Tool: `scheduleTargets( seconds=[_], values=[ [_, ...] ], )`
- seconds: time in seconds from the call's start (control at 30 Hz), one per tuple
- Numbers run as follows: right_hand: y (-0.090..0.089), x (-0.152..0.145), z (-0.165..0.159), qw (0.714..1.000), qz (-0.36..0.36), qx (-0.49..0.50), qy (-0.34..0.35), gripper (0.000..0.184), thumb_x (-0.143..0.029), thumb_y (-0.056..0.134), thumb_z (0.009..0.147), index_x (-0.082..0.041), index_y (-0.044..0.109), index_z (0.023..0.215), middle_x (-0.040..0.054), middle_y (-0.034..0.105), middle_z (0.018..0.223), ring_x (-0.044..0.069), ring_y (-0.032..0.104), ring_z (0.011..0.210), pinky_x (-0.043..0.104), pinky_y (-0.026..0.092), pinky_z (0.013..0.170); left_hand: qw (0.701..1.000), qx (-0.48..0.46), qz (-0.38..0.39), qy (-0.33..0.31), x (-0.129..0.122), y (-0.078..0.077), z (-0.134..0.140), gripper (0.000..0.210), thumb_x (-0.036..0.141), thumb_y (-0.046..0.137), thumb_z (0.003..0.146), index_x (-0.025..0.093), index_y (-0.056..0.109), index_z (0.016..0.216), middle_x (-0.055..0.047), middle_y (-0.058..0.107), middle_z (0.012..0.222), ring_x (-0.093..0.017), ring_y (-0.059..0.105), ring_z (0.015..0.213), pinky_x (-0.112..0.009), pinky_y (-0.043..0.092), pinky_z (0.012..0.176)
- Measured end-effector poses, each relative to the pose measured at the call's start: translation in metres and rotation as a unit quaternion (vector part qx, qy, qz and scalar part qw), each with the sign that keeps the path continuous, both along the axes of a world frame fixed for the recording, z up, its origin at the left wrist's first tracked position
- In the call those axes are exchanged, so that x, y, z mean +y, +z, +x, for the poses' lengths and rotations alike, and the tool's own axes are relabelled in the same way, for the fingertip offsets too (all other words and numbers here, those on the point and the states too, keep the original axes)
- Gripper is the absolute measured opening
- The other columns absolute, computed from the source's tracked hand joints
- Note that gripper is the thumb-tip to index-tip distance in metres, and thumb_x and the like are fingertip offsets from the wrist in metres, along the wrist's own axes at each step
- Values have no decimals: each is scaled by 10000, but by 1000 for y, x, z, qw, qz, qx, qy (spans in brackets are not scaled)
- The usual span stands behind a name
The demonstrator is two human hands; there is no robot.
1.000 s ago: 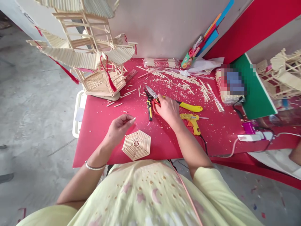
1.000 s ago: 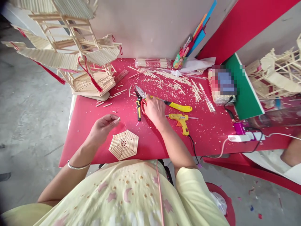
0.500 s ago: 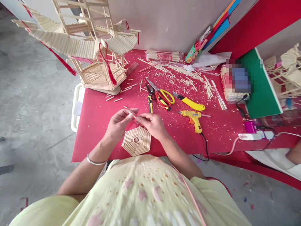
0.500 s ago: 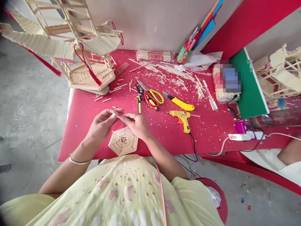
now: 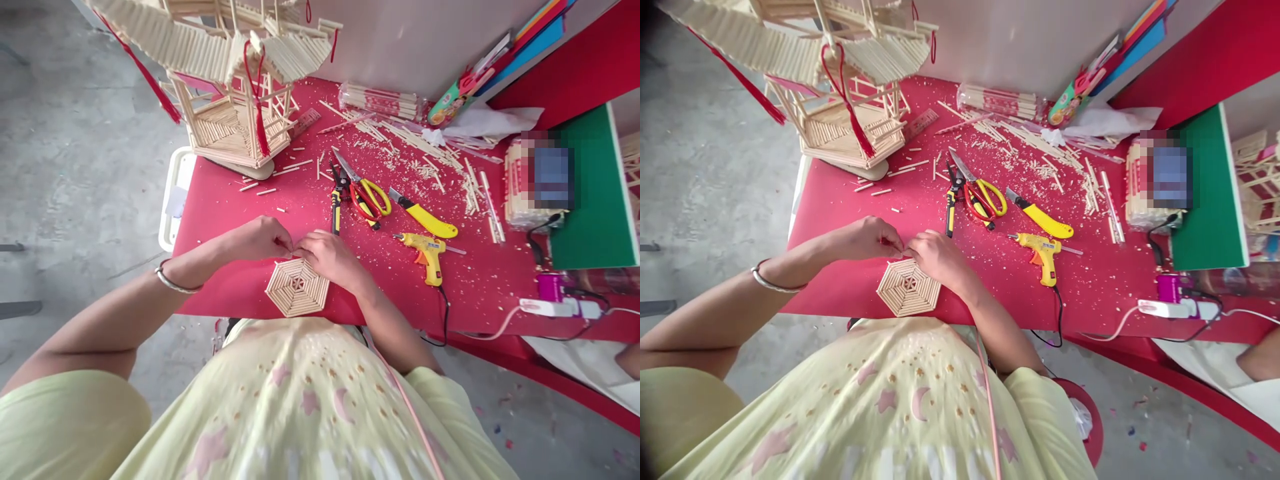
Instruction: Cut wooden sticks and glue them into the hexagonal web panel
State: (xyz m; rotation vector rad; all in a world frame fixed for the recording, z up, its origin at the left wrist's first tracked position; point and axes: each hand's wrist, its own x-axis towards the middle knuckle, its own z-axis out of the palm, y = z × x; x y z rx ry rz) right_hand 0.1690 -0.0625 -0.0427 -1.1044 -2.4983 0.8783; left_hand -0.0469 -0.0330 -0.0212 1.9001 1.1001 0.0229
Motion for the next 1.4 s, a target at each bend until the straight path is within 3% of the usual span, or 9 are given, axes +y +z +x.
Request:
scheduleTargets(
  seconds=[0.1,0.3,0.4,0.47,0.6,0.8,1.4],
  values=[
    [-5,-5,3,999,0,39,-21,179,-258,595,1034,-199,762,1019,55,709,947,184,624,926,322,465,866,999,17,-27,7,1,-2,2,174,240,655,744,174,810,789,18,742,672,-108,621,639,-182,419,604],
    [-12,-31,20,986,32,47,-159,244,-321,516,1064,-238,739,1118,68,696,1032,206,643,994,346,503,906,995,46,-90,25,3,-6,4,182,238,631,721,180,800,750,19,722,623,-127,665,627,-185,442,591],
    [-18,-46,26,981,39,34,-185,241,-300,511,1060,-241,739,1109,69,699,1031,214,651,1010,348,512,904,995,62,-71,24,4,-9,5,160,251,649,704,184,793,731,24,718,626,-116,649,606,-182,427,569],
    [-23,-53,28,980,42,34,-193,238,-295,513,1057,-235,738,1111,70,700,1035,216,652,1027,350,514,918,995,79,-65,19,4,-9,6,149,262,657,697,188,785,714,27,701,599,-112,630,573,-186,419,550],
    [-29,-58,28,978,45,33,-200,234,-295,517,1054,-241,738,1111,67,705,1037,213,650,1033,349,512,930,987,86,-138,16,2,-5,7,133,289,657,693,194,746,668,38,617,486,-121,611,489,-202,437,530],
    [-31,-58,27,981,52,26,-188,213,-299,543,1041,-243,743,1085,67,705,1002,222,636,1006,362,500,917,983,56,-167,46,1,-6,8,116,293,680,676,196,731,635,32,602,485,-129,596,476,-208,439,497],
    [-36,-56,29,980,54,45,-185,223,-321,542,1043,-235,746,1074,57,726,1000,212,626,978,359,478,884,985,69,-146,66,-4,-7,7,154,310,677,686,183,762,704,23,597,532,-119,571,482,-203,427,464]
  ],
)
